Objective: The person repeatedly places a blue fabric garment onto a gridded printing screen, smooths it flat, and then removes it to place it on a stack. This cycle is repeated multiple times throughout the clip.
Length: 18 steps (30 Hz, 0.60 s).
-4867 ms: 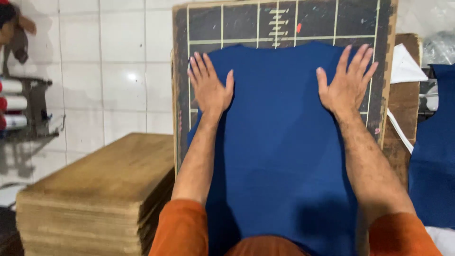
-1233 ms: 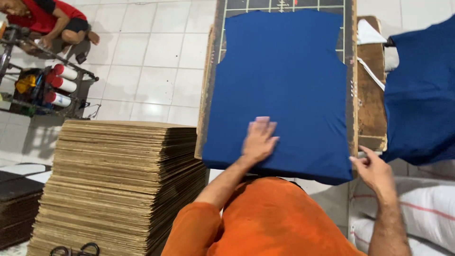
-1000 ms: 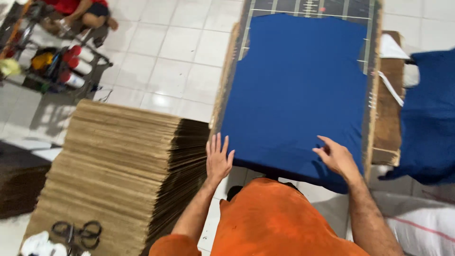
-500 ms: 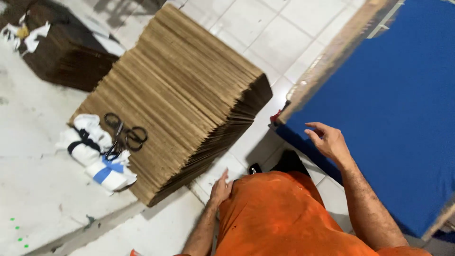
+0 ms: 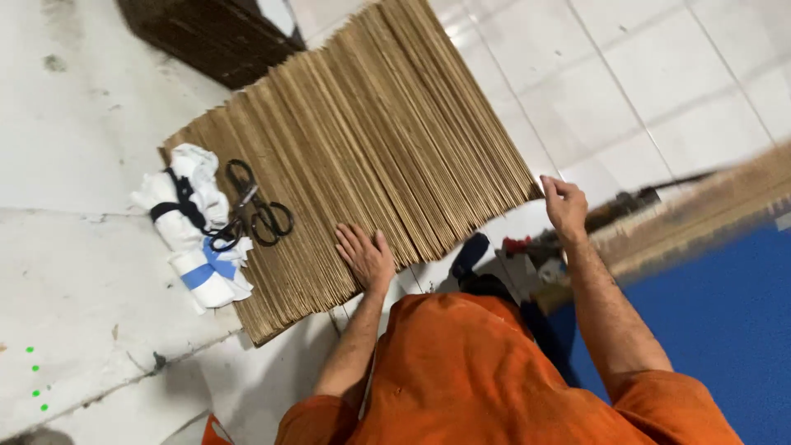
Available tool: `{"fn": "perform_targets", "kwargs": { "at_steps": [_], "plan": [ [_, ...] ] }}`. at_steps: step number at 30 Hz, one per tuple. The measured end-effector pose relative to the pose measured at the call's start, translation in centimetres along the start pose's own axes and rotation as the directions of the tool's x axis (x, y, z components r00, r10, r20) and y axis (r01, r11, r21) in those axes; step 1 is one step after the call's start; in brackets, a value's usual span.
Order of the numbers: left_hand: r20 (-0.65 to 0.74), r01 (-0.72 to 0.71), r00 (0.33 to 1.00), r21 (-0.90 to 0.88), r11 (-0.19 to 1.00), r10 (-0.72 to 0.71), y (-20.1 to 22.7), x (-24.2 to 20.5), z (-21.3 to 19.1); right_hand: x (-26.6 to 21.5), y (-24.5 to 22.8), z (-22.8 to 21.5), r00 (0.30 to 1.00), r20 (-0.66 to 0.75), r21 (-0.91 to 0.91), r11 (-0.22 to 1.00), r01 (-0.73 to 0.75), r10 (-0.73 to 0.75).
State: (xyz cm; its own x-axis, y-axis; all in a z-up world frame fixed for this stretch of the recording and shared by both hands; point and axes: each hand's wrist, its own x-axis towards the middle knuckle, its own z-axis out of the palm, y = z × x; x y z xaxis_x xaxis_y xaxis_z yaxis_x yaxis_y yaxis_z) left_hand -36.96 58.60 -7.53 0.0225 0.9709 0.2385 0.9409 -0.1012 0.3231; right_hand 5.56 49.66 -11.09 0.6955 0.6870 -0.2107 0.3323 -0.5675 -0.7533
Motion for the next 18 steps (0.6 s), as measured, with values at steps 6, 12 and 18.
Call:
{"fn": "perform_targets", "kwargs": {
  "at_steps": [6,12,18],
  "plan": [
    [0.092,0.066,0.992,0.182,0.981,-0.083,1.8,0.6,-1.2,1.8,-8.0,-0.6,0.950,0.308,0.092,0.993,-0.080,0.048],
    [0.275,0.130,0.943,0.219,0.967,-0.189,1.6,0.7,-1.0,3.9,-6.5,-2.0,0.925,0.369,0.061,0.996,0.069,-0.087],
    [0.345,0.095,0.917,0.300,0.949,-0.201,1.3,0.9,-0.7,6.6,-6.5,-4.3,0.874,0.177,-0.160,0.863,0.479,-0.452]
  ]
}}
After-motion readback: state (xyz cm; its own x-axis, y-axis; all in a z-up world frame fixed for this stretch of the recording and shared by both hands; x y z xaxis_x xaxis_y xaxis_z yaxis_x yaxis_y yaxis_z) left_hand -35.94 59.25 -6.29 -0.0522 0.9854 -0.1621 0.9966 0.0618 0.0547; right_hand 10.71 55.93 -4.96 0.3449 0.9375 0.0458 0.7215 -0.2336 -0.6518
